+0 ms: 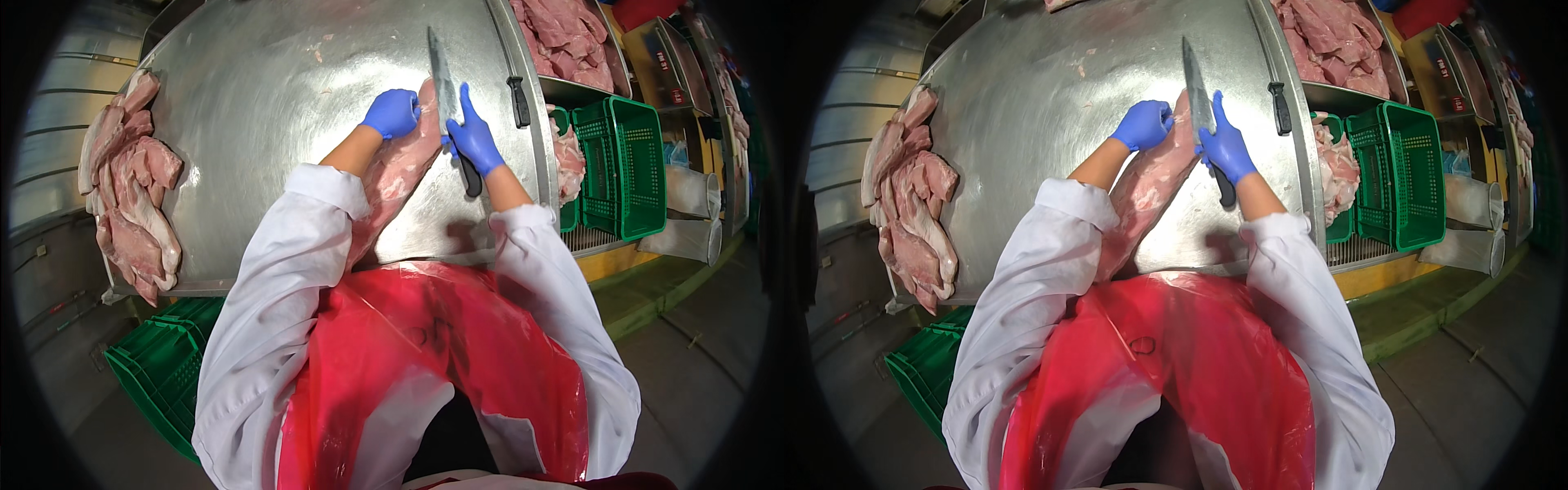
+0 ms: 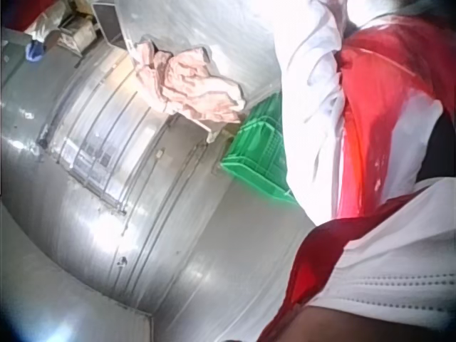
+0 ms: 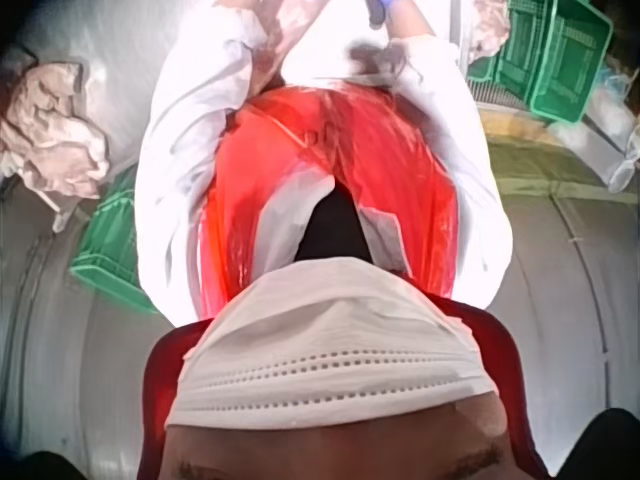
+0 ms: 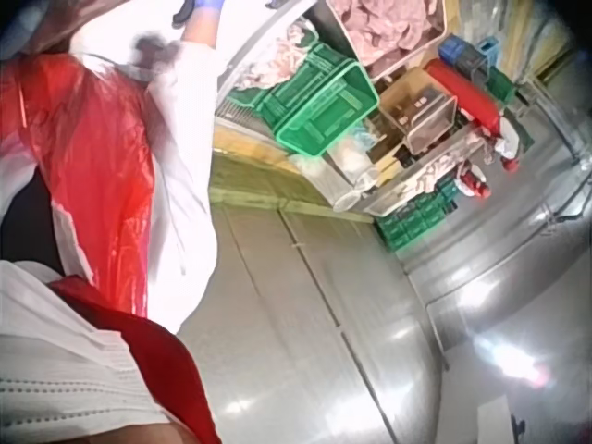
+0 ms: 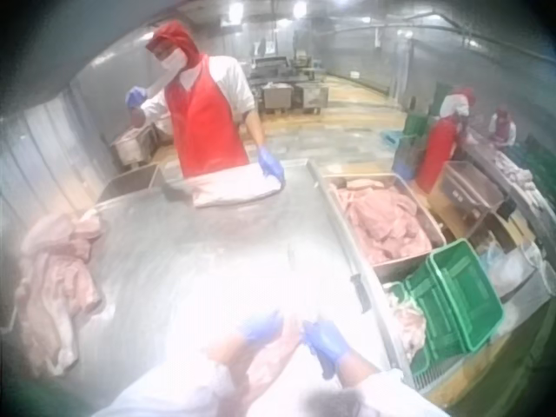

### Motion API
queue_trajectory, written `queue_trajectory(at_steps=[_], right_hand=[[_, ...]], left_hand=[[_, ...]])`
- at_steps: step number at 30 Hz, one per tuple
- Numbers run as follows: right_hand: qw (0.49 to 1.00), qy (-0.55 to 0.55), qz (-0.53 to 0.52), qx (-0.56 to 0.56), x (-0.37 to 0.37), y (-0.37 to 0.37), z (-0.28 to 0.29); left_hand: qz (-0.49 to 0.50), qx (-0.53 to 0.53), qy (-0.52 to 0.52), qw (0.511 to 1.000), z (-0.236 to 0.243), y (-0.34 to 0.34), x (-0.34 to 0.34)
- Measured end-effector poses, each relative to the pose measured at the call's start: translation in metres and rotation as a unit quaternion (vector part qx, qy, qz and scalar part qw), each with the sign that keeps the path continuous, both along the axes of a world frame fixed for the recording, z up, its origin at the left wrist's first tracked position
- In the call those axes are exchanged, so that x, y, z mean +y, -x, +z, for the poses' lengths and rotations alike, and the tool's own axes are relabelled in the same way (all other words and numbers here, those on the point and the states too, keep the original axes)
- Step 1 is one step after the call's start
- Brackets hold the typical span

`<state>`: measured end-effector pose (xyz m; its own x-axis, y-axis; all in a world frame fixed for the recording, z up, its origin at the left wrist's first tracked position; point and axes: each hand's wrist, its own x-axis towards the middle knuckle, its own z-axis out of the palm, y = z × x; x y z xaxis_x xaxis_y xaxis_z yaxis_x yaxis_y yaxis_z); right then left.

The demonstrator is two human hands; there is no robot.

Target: The person uses a knife to trim fat and cut large pieces of raw meat on a stainless steel table. They separate trimmed fat and place it into a green crate while continuing to portion the meat into smaller pieces.

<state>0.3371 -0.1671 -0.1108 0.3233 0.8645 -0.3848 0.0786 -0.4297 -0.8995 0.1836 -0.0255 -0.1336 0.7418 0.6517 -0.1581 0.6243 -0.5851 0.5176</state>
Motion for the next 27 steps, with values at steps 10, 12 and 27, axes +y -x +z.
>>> queue_trajectory(at_steps=[10,12,27], right_hand=[[0.965,0.157,0.184,0.100,-0.051,-0.016,0.038],[0.970,0.139,0.160,0.116,-0.034,-0.009,0.020],[0.986,0.123,0.113,0.028,-0.012,0.041,0.023]], left_hand=[[-0.019,-0.072,-0.016,0.997,-0.012,0.013,0.006],[-0.021,-0.069,0.023,0.997,-0.002,0.010,0.006],[0.059,-0.302,0.200,0.930,0.053,0.035,0.035]])
